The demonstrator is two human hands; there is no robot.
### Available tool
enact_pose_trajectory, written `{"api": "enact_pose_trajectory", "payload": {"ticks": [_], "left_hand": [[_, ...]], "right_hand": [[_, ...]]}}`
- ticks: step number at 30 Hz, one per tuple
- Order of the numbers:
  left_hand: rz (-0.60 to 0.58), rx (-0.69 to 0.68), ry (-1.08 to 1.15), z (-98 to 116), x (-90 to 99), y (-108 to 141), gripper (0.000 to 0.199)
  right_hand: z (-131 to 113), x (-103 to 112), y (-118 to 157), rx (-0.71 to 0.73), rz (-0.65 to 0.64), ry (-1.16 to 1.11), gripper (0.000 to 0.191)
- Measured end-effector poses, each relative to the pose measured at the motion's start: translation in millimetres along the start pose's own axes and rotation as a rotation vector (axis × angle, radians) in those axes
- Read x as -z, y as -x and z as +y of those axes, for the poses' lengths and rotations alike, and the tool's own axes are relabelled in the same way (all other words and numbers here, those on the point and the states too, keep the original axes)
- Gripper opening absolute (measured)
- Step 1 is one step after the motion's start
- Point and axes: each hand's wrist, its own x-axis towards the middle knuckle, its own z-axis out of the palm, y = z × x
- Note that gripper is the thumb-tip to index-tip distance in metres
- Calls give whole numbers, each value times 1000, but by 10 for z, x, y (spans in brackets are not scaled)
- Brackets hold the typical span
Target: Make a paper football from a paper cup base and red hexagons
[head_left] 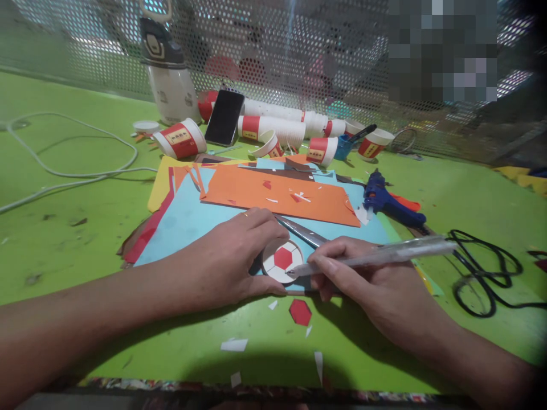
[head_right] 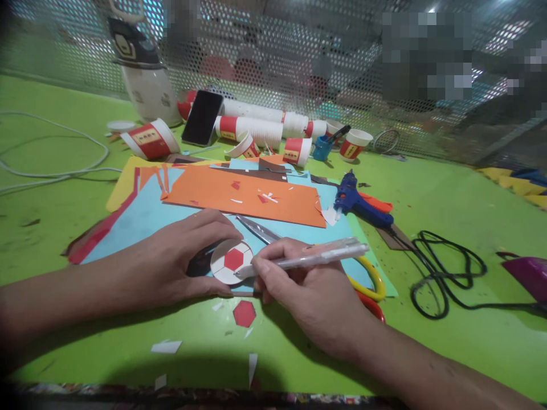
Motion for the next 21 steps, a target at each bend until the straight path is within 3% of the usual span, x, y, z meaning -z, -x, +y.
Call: {"api": "enact_pose_trajectory", "payload": {"ticks": [21], "left_hand": [[-6,-6,16,-10,-2,0,31]], "right_hand": [[-7,-11,-14,5,2,22,18]]}}
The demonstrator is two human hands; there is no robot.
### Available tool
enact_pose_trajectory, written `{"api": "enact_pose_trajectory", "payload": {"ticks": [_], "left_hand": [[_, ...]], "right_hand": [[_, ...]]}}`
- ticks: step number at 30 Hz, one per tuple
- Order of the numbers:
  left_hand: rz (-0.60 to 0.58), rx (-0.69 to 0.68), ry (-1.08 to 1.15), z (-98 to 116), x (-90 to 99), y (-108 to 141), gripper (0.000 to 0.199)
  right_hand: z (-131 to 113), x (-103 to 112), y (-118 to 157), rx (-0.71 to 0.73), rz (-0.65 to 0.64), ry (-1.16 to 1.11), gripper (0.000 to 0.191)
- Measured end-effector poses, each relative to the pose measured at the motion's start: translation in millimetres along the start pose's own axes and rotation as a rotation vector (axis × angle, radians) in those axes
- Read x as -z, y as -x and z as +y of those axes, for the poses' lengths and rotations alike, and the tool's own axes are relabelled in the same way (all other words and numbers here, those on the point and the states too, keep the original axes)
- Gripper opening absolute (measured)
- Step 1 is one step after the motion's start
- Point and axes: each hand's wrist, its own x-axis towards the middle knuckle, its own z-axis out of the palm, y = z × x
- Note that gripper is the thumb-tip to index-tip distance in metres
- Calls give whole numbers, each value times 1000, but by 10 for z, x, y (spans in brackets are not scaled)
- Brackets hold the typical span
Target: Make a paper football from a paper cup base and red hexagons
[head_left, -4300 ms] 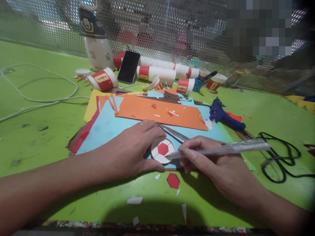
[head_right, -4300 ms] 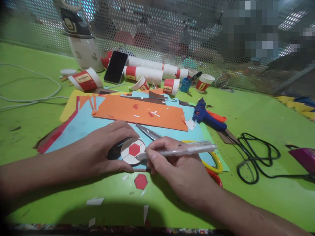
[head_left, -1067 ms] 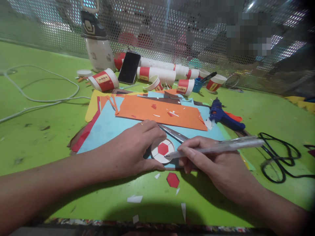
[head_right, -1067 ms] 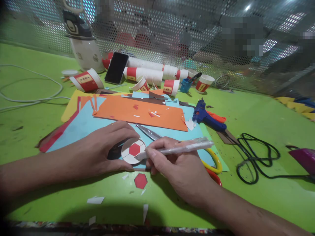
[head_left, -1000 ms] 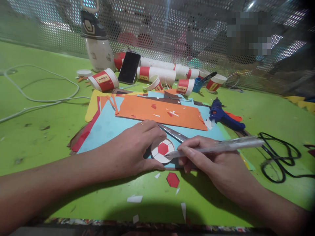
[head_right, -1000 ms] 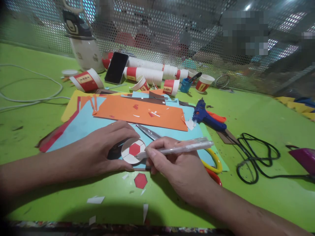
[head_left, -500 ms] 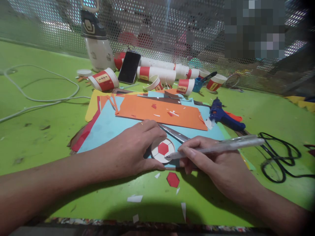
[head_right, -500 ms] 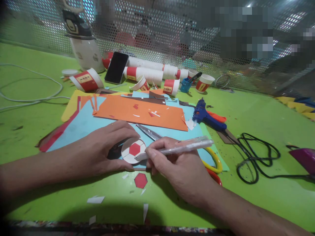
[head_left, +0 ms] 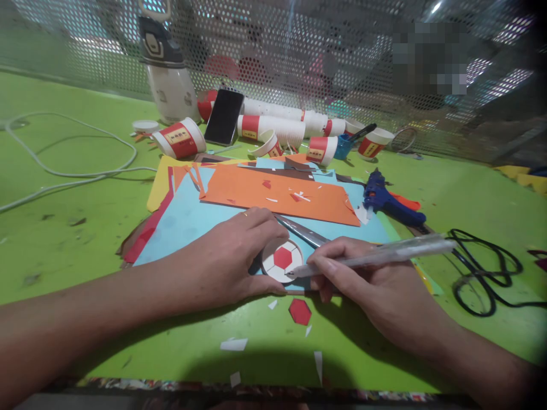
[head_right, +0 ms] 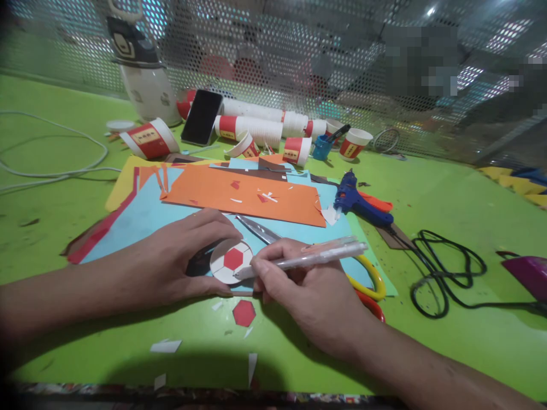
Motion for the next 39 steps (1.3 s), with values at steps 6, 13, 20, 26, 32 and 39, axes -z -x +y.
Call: {"api": "enact_pose_trajectory", "payload": {"ticks": [6,13,20,26,32,39], "left_hand": [[2,11,2,8,-2,0,31],[16,2,4,5,-11,-2,32],[18,-2,1,3,-11,12,32],[28,-14,-3,-1,-12,5,31],[37,-39,-20,9,4,16,32],[50,-84,-63,-16,-21,27,31]], "right_hand": [[2,0,2,10,14,-22,19],[18,-11,-8,23,23,-56,17],[30,-5,-3,38,3,-2,18],[45,6,9,50,0,49,19],[46,6,6,62,-1,51,19],[29,3,16,52,15,-62,18]]}}
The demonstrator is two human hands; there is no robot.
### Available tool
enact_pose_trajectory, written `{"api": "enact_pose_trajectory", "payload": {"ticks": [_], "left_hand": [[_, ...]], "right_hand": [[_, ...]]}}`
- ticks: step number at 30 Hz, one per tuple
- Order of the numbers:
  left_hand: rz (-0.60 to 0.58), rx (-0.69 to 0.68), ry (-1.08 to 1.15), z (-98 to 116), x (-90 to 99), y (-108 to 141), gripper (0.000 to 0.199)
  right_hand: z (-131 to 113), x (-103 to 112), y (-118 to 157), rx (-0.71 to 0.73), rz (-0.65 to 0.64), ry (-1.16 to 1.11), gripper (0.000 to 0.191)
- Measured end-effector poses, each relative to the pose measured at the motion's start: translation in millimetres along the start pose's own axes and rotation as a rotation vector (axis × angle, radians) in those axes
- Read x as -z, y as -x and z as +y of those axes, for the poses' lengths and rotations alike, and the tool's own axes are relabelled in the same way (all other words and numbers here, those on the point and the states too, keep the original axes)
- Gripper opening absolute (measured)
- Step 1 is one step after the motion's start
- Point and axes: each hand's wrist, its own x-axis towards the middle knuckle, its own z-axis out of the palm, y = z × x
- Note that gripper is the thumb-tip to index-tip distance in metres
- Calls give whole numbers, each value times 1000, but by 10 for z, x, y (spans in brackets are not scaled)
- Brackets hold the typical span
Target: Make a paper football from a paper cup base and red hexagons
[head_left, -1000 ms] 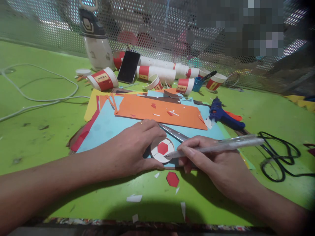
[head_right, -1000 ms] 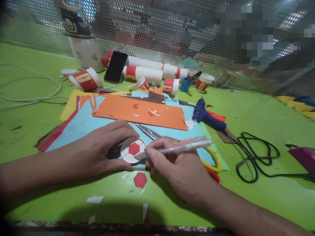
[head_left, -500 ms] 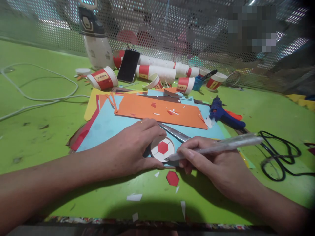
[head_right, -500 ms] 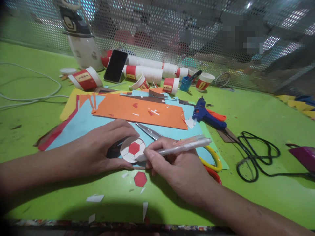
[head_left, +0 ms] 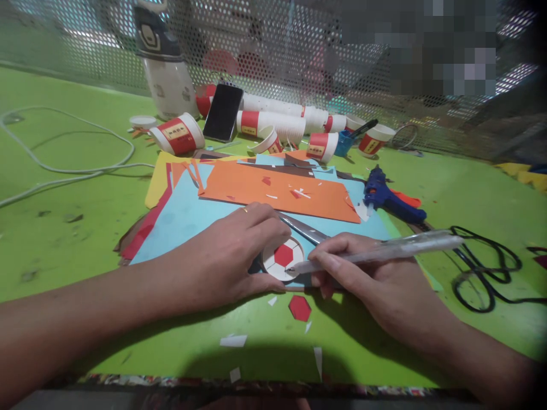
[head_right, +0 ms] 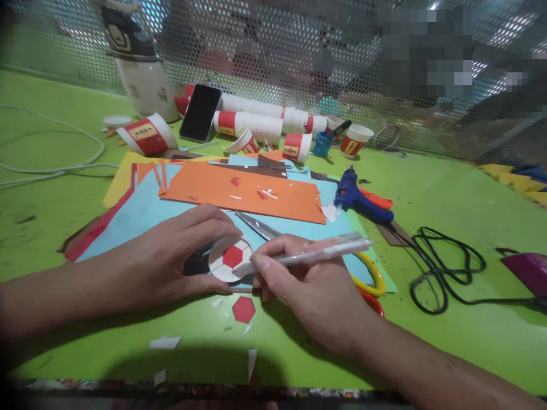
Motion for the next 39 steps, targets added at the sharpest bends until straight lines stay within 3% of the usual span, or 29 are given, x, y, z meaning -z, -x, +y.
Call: {"api": "enact_pose_trajectory", "payload": {"ticks": [27,39], "left_hand": [[6,-46,-48,29,20,16,33],[41,-85,-61,29,14,26,30]], "right_hand": [[-7,11,0,11,-44,118,16],[-19,9,-1,-15,9,5,15]]}}
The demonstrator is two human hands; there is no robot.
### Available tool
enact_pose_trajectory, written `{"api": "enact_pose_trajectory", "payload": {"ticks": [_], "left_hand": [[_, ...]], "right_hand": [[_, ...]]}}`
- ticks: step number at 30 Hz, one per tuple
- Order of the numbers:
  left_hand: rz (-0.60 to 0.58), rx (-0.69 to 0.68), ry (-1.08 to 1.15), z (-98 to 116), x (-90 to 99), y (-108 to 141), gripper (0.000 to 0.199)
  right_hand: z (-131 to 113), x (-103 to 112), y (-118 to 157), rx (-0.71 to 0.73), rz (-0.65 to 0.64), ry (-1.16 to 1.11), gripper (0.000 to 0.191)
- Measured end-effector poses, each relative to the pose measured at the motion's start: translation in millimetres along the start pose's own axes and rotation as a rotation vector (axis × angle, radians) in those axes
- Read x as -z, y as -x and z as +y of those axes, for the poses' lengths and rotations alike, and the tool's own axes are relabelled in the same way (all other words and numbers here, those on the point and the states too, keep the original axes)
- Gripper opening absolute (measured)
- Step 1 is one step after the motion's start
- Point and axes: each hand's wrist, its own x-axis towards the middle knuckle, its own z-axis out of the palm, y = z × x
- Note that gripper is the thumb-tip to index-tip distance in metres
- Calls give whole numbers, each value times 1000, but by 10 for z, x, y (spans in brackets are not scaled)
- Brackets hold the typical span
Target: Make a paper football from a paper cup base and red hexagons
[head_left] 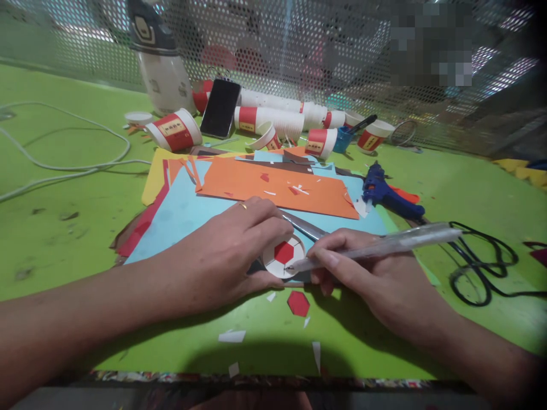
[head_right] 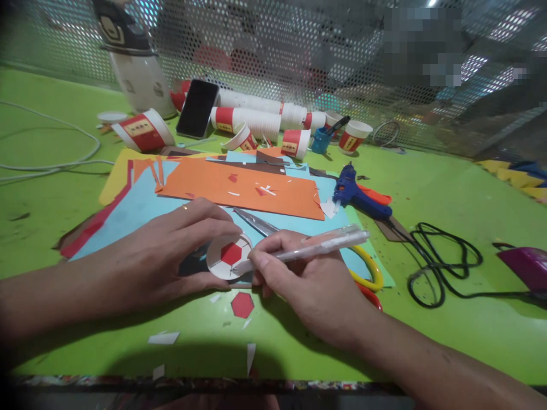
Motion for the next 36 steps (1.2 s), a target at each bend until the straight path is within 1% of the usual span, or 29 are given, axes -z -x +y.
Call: {"api": "enact_pose_trajectory", "payload": {"ticks": [9,13,16,24,27,30,32,34,36], "left_hand": [[6,-4,-11,16,5,-12,28],[14,-30,-28,15,1,-15,28],[22,-52,-32,13,-7,-11,27],[30,-47,-39,16,-13,0,30],[21,-34,-29,13,-3,7,31],[19,-25,-12,13,10,10,32],[17,-14,4,12,15,10,33],[22,-1,25,8,17,13,37],[31,16,37,6,18,19,46]], "right_hand": [[0,1,-12,26,-43,96,17],[1,7,1,22,-62,118,17],[-3,9,-1,25,-87,117,17],[0,16,2,0,-107,104,16],[54,22,-3,11,-99,-40,15],[139,18,-9,53,-47,-331,16],[178,16,-9,96,-4,-466,15],[183,20,-9,144,58,-501,15],[160,33,-12,186,152,-458,17]]}}
